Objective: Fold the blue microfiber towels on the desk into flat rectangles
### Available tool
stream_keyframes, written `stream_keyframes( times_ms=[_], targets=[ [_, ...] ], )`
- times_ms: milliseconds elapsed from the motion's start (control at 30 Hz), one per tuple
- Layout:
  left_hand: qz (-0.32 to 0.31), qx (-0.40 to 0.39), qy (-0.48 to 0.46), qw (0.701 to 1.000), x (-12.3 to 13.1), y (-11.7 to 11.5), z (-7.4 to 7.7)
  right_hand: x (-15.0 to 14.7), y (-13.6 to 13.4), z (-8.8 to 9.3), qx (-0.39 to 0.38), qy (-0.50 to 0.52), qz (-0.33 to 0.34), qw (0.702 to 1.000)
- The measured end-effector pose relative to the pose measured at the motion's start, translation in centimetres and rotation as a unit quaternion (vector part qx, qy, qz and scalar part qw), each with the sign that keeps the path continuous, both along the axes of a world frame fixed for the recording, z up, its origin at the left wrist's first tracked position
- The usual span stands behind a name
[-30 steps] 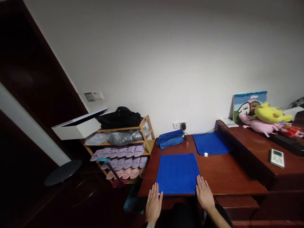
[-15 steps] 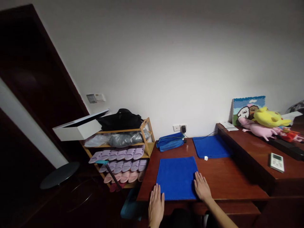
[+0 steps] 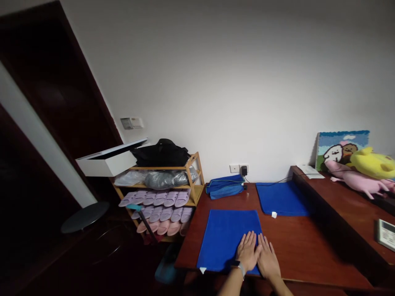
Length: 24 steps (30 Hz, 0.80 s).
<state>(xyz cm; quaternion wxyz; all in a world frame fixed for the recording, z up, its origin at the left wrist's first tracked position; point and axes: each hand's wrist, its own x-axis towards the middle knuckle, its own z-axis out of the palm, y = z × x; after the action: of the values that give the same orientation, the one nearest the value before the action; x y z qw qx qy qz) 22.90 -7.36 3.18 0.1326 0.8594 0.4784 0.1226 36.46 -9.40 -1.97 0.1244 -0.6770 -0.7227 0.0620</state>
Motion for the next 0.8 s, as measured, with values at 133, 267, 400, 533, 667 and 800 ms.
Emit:
stream_keyframes(
  times_ms=[133, 267, 400, 533, 667, 800],
  targets=[
    [0.066, 0.011, 0.046, 0.997, -6.1, 0.8, -0.1, -0.4, 0.0, 0.7, 0.002, 0.008, -0.032, 0.999],
    [0.179, 0.019, 0.099, 0.979, -14.3, 1.7, 0.3, -0.5, -0.1, 1.6, -0.007, 0.02, -0.041, 0.999],
    [0.248, 0.053, 0.107, 0.961, -20.1, 2.1, -0.8, -0.5, -0.2, 1.5, -0.013, 0.021, -0.043, 0.999],
    [0.254, 0.083, 0.09, 0.959, -21.7, 2.3, -2.4, -0.2, 0.6, 1.5, -0.019, 0.013, -0.048, 0.999],
    [0.246, 0.084, 0.083, 0.962, -21.4, 2.3, -2.9, 0.2, 3.3, 3.2, -0.014, 0.002, -0.05, 0.999],
    [0.247, 0.09, 0.084, 0.961, -21.6, 2.2, -3.1, 0.1, 6.7, 4.5, -0.049, 0.001, -0.049, 0.998]
  ],
)
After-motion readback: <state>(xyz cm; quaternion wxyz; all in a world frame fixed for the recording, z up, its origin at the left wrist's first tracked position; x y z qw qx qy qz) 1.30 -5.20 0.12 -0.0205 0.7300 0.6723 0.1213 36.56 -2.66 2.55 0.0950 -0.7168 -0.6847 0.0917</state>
